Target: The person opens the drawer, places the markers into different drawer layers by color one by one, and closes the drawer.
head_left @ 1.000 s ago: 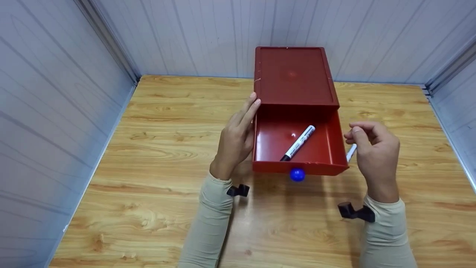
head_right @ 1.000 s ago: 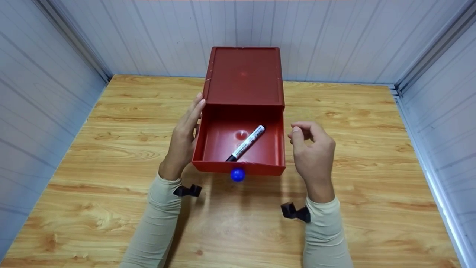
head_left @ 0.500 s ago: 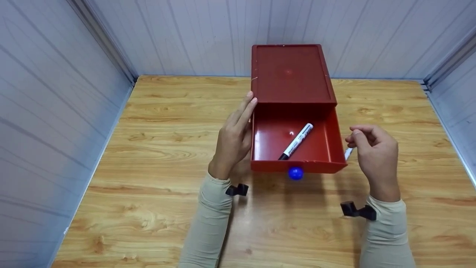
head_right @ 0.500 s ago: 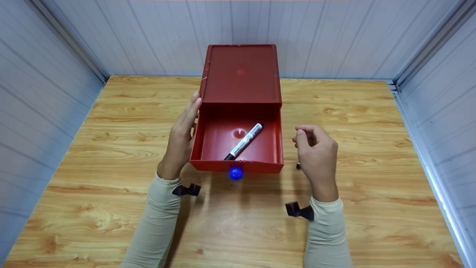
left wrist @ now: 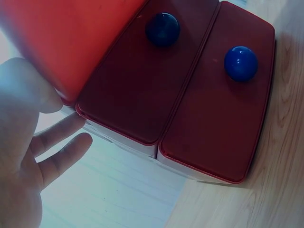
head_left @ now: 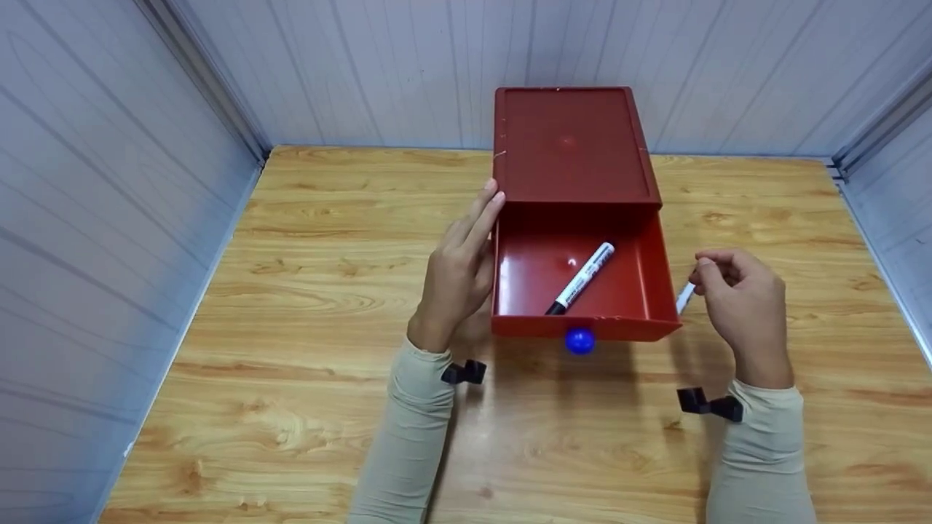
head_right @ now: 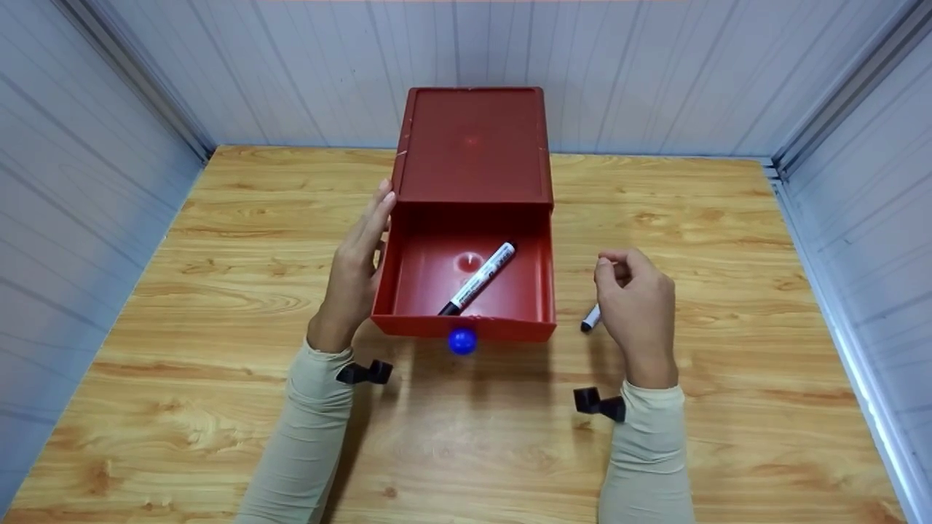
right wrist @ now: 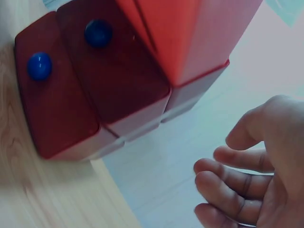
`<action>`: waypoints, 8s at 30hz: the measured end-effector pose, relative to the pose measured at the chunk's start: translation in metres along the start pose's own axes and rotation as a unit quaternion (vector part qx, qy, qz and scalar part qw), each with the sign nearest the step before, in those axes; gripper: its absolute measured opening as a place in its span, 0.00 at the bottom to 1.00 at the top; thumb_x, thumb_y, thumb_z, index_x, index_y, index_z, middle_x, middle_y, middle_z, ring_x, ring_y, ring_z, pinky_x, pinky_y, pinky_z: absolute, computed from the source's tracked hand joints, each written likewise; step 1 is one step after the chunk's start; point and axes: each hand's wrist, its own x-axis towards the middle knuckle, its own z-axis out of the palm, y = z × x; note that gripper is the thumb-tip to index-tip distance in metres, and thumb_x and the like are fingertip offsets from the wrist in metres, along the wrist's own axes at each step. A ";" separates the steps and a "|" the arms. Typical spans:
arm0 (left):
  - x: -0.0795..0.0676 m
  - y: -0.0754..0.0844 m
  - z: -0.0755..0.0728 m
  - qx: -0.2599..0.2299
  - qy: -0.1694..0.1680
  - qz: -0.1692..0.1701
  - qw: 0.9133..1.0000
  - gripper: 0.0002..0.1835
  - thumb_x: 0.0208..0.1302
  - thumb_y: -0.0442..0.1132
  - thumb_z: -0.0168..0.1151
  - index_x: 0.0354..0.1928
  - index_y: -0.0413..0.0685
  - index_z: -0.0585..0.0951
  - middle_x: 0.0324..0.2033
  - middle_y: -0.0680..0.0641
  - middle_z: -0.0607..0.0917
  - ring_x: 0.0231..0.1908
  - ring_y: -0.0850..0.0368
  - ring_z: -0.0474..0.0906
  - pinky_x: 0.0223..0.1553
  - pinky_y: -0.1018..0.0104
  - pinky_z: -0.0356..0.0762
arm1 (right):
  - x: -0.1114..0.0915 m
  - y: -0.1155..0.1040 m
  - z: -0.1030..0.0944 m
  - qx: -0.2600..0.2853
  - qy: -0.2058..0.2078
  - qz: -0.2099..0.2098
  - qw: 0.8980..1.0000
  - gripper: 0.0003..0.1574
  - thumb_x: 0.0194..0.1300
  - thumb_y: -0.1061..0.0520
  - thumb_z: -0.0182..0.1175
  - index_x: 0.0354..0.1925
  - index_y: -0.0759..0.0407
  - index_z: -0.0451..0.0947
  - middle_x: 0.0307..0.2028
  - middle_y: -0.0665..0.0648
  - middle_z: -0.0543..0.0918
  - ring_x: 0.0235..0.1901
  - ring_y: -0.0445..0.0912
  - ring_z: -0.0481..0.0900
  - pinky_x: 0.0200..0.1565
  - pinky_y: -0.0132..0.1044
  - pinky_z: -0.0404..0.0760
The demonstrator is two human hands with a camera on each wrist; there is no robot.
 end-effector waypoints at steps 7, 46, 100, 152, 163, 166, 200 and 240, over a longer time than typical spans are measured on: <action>0.001 0.000 0.000 -0.004 0.004 0.005 1.000 0.35 0.63 0.19 0.52 0.73 0.44 0.68 0.73 0.47 0.66 0.67 0.52 0.69 0.65 0.60 0.67 | 0.006 0.011 -0.004 -0.077 -0.040 0.033 0.996 0.21 0.74 0.47 0.55 0.51 0.60 0.83 0.37 0.57 0.85 0.29 0.35 0.81 0.28 0.26 0.76; 0.001 0.000 0.000 -0.007 0.007 0.007 1.000 0.34 0.64 0.20 0.50 0.73 0.44 0.68 0.73 0.46 0.66 0.68 0.52 0.67 0.65 0.59 0.67 | 0.019 0.056 -0.001 -0.200 -0.241 0.063 0.948 0.33 0.74 0.41 0.50 0.63 0.65 0.73 0.56 0.71 0.78 0.46 0.59 0.76 0.45 0.52 0.73; -0.001 0.001 -0.001 0.000 -0.001 -0.003 1.000 0.36 0.63 0.20 0.52 0.74 0.46 0.67 0.74 0.48 0.65 0.68 0.54 0.67 0.62 0.60 0.70 | 0.018 0.068 0.011 -0.215 -0.280 0.096 0.931 0.35 0.75 0.37 0.48 0.65 0.60 0.75 0.50 0.66 0.80 0.44 0.57 0.76 0.41 0.47 0.74; 0.000 -0.001 0.000 -0.007 0.005 -0.006 1.000 0.32 0.67 0.23 0.52 0.73 0.46 0.69 0.73 0.48 0.67 0.65 0.52 0.71 0.59 0.57 0.72 | 0.014 0.050 0.004 -0.178 -0.190 0.043 0.965 0.24 0.74 0.44 0.52 0.51 0.61 0.81 0.44 0.66 0.83 0.40 0.57 0.81 0.40 0.49 0.76; 0.003 0.004 -0.004 -0.039 -0.004 -0.017 0.999 0.24 0.78 0.40 0.46 0.73 0.47 0.68 0.73 0.49 0.66 0.71 0.56 0.62 0.67 0.55 0.65 | 0.012 0.044 0.003 -0.174 -0.171 0.037 0.969 0.26 0.75 0.42 0.52 0.53 0.61 0.80 0.43 0.66 0.83 0.40 0.57 0.80 0.38 0.46 0.75; 0.004 0.007 -0.007 -0.052 -0.008 -0.032 0.998 0.25 0.78 0.42 0.45 0.73 0.49 0.68 0.73 0.50 0.66 0.71 0.58 0.62 0.68 0.57 0.63 | 0.011 0.042 0.003 -0.166 -0.157 0.028 0.973 0.25 0.74 0.42 0.53 0.52 0.61 0.80 0.39 0.63 0.85 0.37 0.54 0.80 0.35 0.44 0.75; 0.007 0.010 -0.005 -0.125 -0.018 -0.015 0.992 0.32 0.81 0.55 0.34 0.73 0.41 0.67 0.74 0.45 0.64 0.68 0.52 0.64 0.60 0.54 0.60 | 0.004 0.008 0.000 0.071 -0.013 0.016 0.997 0.15 0.70 0.54 0.63 0.50 0.62 0.82 0.33 0.50 0.84 0.29 0.40 0.82 0.28 0.28 0.79; 0.005 0.007 -0.001 -0.107 -0.016 -0.016 0.994 0.33 0.81 0.55 0.31 0.73 0.41 0.67 0.74 0.45 0.63 0.71 0.52 0.60 0.63 0.53 0.60 | 0.002 -0.074 0.003 0.174 0.030 -0.109 0.978 0.13 0.67 0.63 0.64 0.49 0.67 0.83 0.37 0.59 0.84 0.28 0.46 0.79 0.31 0.28 0.80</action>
